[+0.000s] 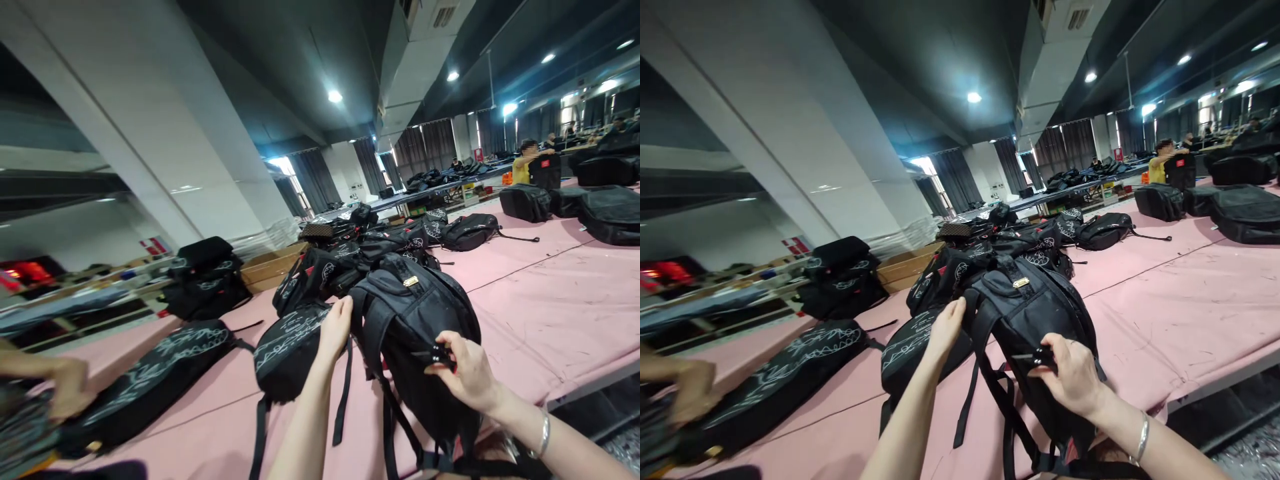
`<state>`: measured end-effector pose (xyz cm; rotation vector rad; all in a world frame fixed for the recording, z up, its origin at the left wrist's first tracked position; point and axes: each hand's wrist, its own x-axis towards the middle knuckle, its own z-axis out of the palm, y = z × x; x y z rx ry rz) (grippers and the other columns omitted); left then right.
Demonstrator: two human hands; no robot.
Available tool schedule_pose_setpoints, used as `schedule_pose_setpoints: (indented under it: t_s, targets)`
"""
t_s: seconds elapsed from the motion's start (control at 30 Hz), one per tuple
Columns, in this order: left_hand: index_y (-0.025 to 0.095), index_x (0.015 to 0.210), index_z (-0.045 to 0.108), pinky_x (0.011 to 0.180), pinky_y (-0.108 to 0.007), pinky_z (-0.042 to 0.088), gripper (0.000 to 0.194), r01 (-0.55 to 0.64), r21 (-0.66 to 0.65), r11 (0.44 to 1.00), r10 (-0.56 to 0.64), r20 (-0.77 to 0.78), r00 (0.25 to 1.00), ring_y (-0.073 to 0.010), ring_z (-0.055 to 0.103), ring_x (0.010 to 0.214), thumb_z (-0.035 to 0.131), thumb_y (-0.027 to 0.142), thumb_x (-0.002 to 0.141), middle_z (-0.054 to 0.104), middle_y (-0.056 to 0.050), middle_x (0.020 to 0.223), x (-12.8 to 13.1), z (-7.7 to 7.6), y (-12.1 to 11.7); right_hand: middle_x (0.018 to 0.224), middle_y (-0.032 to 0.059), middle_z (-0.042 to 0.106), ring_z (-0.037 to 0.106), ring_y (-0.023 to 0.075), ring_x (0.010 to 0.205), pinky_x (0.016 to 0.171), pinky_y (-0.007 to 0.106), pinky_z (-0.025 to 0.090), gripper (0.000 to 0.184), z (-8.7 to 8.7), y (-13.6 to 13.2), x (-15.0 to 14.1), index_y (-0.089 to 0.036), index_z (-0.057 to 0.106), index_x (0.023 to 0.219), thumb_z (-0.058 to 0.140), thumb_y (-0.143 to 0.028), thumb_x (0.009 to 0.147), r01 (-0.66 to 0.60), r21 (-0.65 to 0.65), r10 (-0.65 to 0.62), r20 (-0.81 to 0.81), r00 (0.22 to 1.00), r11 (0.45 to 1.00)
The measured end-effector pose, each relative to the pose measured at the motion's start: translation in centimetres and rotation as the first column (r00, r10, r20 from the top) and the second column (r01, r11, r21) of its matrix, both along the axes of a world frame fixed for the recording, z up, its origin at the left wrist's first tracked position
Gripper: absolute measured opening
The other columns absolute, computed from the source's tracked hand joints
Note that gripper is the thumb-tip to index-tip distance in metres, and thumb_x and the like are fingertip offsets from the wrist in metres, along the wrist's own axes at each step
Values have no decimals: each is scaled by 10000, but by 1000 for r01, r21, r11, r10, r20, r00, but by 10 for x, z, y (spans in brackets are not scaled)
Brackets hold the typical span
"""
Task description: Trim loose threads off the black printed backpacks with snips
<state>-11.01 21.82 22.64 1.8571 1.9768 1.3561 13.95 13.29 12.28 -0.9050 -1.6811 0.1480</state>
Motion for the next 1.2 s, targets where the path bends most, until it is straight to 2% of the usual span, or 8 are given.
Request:
schedule_pose_setpoints:
  t_s: [0.13, 0.23, 0.43, 0.6, 0.73, 0.87, 1.07, 1.2]
  targets:
    - [174, 811, 599, 665, -311, 463, 351, 22, 62, 998, -21, -27, 999, -216, 603, 733, 406, 467, 821, 643, -37, 742, 15, -26, -42, 737, 10, 597, 571, 145, 611, 579, 249, 442, 208, -5, 50, 31, -195, 497, 878, 561, -360, 769, 177, -227, -239, -282, 929, 958]
    - [157, 1059, 557, 782, -328, 473, 312, 339, 164, 926, -298, -228, 927, -219, 590, 899, 464, 348, 831, 644, -86, 986, 45, -41, -82, 661, -3, 558, 531, 144, 576, 550, 254, 418, 303, 5, 86, 64, -176, 502, 775, 618, -443, 690, 255, -363, -411, -467, 783, 896]
    - [180, 1197, 472, 818, -309, 475, 401, 680, 251, 689, -570, -392, 722, -172, 560, 939, 492, 93, 807, 625, -84, 1032, 88, -42, -117, 626, -28, 511, 471, 111, 530, 531, 236, 400, 312, 44, 76, 79, -179, 498, 757, 597, -472, 723, 192, -231, -284, -484, 828, 954]
    - [179, 1068, 531, 821, -346, 464, 284, 277, 581, 766, -260, -114, 959, -181, 554, 917, 495, 87, 801, 602, -78, 965, 82, -37, -99, 756, 16, 589, 544, 140, 642, 609, 251, 436, 302, 70, 35, 62, -185, 515, 874, 562, -465, 770, 172, -184, -209, -205, 956, 968]
    - [169, 1068, 515, 819, -368, 476, 235, 110, 485, 867, -169, 80, 982, -191, 562, 931, 471, 176, 837, 580, -92, 1007, 61, -45, -69, 792, 14, 578, 550, 139, 676, 623, 242, 432, 267, 83, 13, 50, -198, 490, 973, 457, -434, 852, 102, -172, -99, 27, 995, 980]
    - [200, 994, 576, 794, -331, 491, 178, 168, 473, 865, -226, 70, 972, -170, 590, 887, 483, 206, 842, 625, -53, 954, 38, -42, -43, 742, -4, 555, 527, 119, 602, 570, 221, 418, 251, 92, 4, 35, -198, 482, 1007, 421, -405, 877, 62, -149, -45, 114, 992, 987]
    - [240, 1027, 624, 702, -266, 508, 242, 481, 469, 741, -362, -324, 874, -142, 599, 830, 504, 175, 827, 626, -39, 907, 11, -12, -6, 738, 4, 600, 524, 109, 555, 539, 212, 405, 181, 114, 5, 11, -198, 526, 922, 506, -357, 838, 18, -53, -1, 295, 956, 998]
    - [211, 1001, 633, 653, -284, 493, 242, 580, 486, 654, -172, -651, 740, -144, 592, 747, 451, 155, 852, 639, -52, 838, 5, -4, 8, 784, 26, 647, 567, 129, 602, 575, 227, 395, 156, 127, 8, -1, -196, 544, 868, 486, -340, 849, 27, 55, -50, 458, 887, 998]
